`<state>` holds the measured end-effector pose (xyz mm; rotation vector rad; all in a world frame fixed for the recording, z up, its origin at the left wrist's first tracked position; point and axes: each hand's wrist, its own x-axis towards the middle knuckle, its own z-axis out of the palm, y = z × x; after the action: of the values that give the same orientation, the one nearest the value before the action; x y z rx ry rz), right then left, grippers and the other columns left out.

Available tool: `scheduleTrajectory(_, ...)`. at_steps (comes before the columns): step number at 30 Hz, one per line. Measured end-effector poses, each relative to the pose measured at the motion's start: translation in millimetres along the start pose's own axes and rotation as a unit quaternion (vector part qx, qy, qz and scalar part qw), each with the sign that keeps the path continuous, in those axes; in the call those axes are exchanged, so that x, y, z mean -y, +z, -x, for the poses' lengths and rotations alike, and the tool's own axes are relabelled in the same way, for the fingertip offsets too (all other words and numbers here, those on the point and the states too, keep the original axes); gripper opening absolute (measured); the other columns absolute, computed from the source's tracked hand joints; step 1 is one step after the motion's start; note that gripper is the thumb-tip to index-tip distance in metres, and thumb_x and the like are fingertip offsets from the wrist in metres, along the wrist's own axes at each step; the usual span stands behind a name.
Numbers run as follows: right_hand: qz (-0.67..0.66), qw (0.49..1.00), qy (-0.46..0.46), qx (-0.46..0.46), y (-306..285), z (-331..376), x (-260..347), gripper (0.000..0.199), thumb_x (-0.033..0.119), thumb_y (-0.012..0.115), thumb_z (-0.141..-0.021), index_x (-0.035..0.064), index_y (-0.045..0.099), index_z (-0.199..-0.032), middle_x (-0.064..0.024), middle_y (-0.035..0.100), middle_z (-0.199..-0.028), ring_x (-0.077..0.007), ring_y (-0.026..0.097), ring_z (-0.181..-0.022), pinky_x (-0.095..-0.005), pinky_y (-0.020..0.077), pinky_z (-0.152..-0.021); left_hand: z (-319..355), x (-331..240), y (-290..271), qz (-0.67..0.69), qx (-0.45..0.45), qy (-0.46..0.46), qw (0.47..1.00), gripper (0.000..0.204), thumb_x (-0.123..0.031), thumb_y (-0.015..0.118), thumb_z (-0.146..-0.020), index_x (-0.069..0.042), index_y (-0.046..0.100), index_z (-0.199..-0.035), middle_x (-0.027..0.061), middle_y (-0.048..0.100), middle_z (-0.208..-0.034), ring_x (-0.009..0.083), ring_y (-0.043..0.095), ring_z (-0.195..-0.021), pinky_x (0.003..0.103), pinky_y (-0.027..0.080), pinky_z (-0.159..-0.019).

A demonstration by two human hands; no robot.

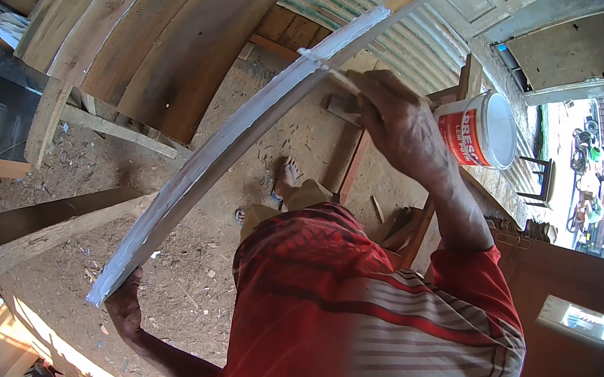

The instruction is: The person dips an applicator into a bucket of glue and spreads the glue along the edge of a wooden plank by hand.

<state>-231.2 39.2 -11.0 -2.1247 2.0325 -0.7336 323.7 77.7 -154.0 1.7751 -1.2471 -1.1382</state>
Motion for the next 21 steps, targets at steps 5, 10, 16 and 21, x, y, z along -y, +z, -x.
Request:
scheduleTrajectory(5, -0.063, 0.997, -0.041, 0.036, -12, -6, 11, 0.031, 0.003, 0.067, -0.095, -0.0009, 0.068, -0.126, -0.0195, 0.071, -0.106, -0.0379, 0.073, -0.093, -0.0466, 0.0599, -0.084, -4, 34, -8, 0.113, 0.022, 0.044, 0.992, 0.057, -0.013, 0.086, -0.091, -0.002, 0.058, -0.139, 0.0093, 0.066, -0.128, 0.0198, 0.062, -0.113, 0.035, 0.053, -0.100)
scheduleTrajectory(10, 0.109, 0.988, -0.098, -0.056, -50, -55, -59, 0.024, 0.002, 0.065, -0.095, 0.0017, 0.074, -0.118, -0.0207, 0.074, -0.096, -0.0377, 0.073, -0.091, -0.0468, 0.0592, -0.081, -1, 35, -10, 0.105, 0.029, 0.002, 0.994, 0.057, -0.009, 0.085, -0.091, -0.003, 0.058, -0.141, 0.0078, 0.065, -0.130, 0.0189, 0.061, -0.115, 0.035, 0.053, -0.101)
scheduleTrajectory(16, 0.269, 0.960, -0.070, 0.022, -72, -119, -103, 0.021, 0.018, 0.062, -0.100, 0.0089, 0.078, -0.109, -0.0206, 0.074, -0.098, -0.0372, 0.073, -0.091, -0.0489, 0.0560, -0.087, 6, 25, -3, 0.031, -0.001, 0.006, 1.000, 0.060, -0.006, 0.084, -0.091, -0.003, 0.056, -0.143, 0.0057, 0.065, -0.128, 0.0171, 0.060, -0.115, 0.034, 0.054, -0.101)
scheduleTrajectory(21, 0.344, 0.921, -0.077, 0.165, -72, -151, -83, 0.028, 0.031, 0.066, -0.098, 0.0056, 0.078, -0.098, -0.0168, 0.073, -0.094, -0.0341, 0.071, -0.097, -0.0482, 0.0522, -0.096, 11, 6, 5, 0.066, 0.009, -0.015, 0.998, 0.050, -0.010, 0.084, -0.092, -0.003, 0.062, -0.136, 0.0039, 0.066, -0.121, 0.0152, 0.060, -0.111, 0.031, 0.052, -0.098)
